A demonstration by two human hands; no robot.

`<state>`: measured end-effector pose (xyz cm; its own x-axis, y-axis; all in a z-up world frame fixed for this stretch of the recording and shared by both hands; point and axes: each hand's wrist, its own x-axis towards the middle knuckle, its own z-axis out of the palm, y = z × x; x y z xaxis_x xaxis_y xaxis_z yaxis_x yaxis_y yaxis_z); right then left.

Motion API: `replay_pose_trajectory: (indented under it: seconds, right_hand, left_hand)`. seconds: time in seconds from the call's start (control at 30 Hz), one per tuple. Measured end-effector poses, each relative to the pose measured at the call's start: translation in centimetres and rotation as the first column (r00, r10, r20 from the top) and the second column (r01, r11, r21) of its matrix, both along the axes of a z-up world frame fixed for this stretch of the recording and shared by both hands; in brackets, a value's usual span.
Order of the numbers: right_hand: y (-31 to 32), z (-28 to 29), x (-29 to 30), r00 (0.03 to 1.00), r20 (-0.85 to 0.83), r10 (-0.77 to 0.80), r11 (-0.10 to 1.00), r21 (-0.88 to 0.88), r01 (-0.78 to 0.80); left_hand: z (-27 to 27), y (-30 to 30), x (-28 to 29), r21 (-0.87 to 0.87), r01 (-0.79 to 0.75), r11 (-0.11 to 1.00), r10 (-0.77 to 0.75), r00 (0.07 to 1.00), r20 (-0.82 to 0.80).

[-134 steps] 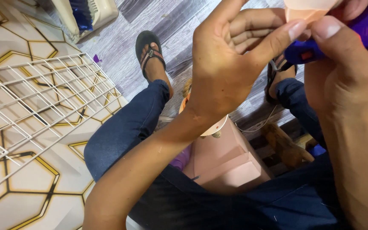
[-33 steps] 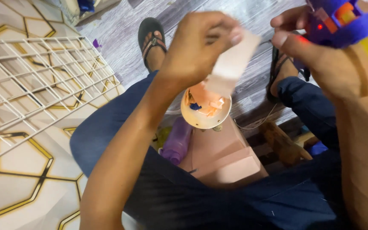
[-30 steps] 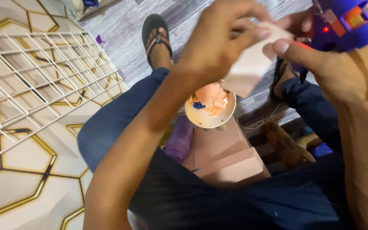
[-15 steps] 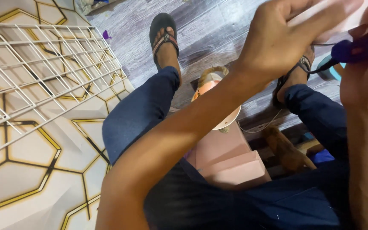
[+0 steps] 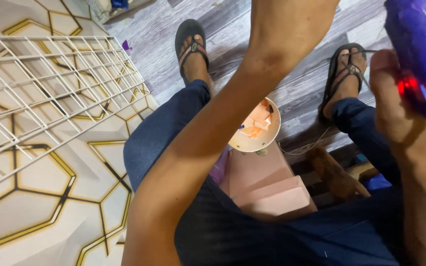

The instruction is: The person uses a hot glue gun to apply adhesive to the edges of small, folded paper pieces. They then press the glued edges together to form a petal shape, repeating this process with multiple pieces from a container.

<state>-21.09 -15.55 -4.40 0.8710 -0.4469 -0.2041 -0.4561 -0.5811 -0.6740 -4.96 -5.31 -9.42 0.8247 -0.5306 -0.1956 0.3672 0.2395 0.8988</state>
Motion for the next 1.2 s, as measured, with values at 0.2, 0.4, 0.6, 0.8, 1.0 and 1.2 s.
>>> replay_pose_trajectory:
  seconds: [0.2,0.4,0.6,0.8,1.0,1.2]
  right_hand:
    - [0.5,0.9,0.2,0.997,-0.028,-0.067,0.994,-0.090,0.064]
    - [-1.0,-0.9,-0.8,0.991,0.106,0.082,0.984,-0.165,-0.064]
    - [-1.8,-1.8,-2.2,0.985,0.107,0.137,0.943,-0.318,-0.097]
    - [-0.7,-0.1,0.0,0.990,-0.106,0.093,0.986,-0.131,-0.106]
    - [-1.5,-1.0,-1.6,0.946,-0.117,0.303,0.863,-0.388,-0.325]
    - [0.9,1.2,0.6,0.985,-0.102,-0.139,0.989,0.030,0.142]
  left_hand:
    - [-1.2,0.8,0.1,0.015,-0.010,1.000,0.009,0.998,0.058]
    - [-10.8,6.6,1.7,0.033,-0.019,0.999,0.015,0.994,0.107]
    - [-13.4,9.9,0.5,0.047,-0.031,0.998,0.023,0.986,0.162]
    - [-14.0,11.2,-0.3,0.060,-0.037,0.998,0.023,0.976,0.218]
    - [-13.7,12.3,-0.6,0.077,-0.047,0.996,0.024,0.961,0.274]
    - [-14.0,13.0,-0.7,0.096,-0.057,0.994,0.022,0.944,0.329]
